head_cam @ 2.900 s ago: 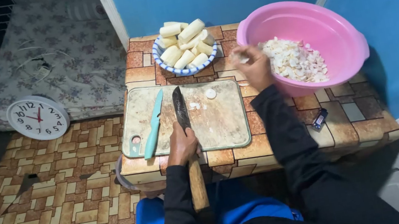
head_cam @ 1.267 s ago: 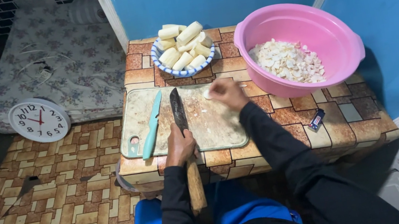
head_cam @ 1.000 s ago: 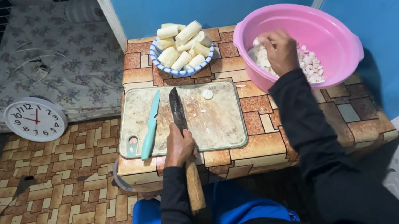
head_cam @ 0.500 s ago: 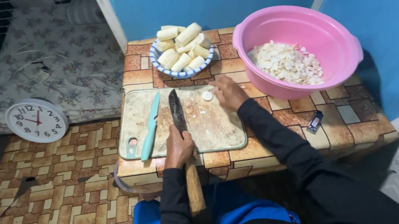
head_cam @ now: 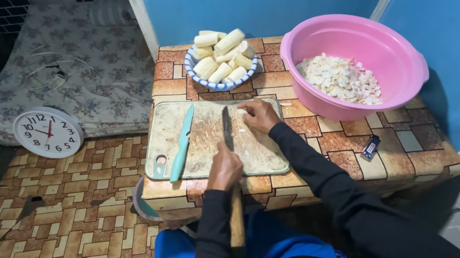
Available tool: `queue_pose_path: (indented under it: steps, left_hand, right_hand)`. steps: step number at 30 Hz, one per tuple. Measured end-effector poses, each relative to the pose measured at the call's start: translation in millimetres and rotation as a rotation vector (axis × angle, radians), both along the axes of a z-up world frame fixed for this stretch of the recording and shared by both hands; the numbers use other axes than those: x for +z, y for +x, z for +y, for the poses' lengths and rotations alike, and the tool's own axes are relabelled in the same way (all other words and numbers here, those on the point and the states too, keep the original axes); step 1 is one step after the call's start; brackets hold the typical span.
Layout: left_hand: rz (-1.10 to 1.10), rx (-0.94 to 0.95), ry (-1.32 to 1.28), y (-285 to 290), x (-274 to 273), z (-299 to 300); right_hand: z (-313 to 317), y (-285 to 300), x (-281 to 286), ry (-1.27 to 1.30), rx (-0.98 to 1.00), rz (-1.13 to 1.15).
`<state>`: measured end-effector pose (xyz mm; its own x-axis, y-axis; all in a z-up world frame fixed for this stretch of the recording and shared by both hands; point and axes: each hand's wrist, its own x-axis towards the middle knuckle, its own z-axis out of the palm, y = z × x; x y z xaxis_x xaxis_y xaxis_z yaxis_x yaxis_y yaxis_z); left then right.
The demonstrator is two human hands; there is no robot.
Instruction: Chopping peeled root vegetables into small cubes on a wooden cutting board and placing them in a bowl.
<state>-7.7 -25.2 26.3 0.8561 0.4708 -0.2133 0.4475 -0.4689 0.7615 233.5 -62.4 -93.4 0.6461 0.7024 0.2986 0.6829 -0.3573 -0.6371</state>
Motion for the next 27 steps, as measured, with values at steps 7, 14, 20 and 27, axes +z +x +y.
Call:
queue_pose_path:
  steps: [7, 14, 20, 27]
  left_hand:
    - [0.023, -0.024, -0.006, 25, -29, 8]
    - [0.121, -0.068, 0.021, 38, -31, 2]
    - [0.166, -0.060, 0.014, 48, -47, 5]
    - [0.146, -0.079, 0.074, 49, -47, -2]
  right_hand:
    - [5, -6, -4, 0.143, -0.150, 0.122]
    - [8, 11, -7, 0.029, -0.189, 0.193]
    - [8, -13, -6, 0.232, -0.191, 0.383]
    - [11, -30, 1, 0.344, -0.249, 0.371]
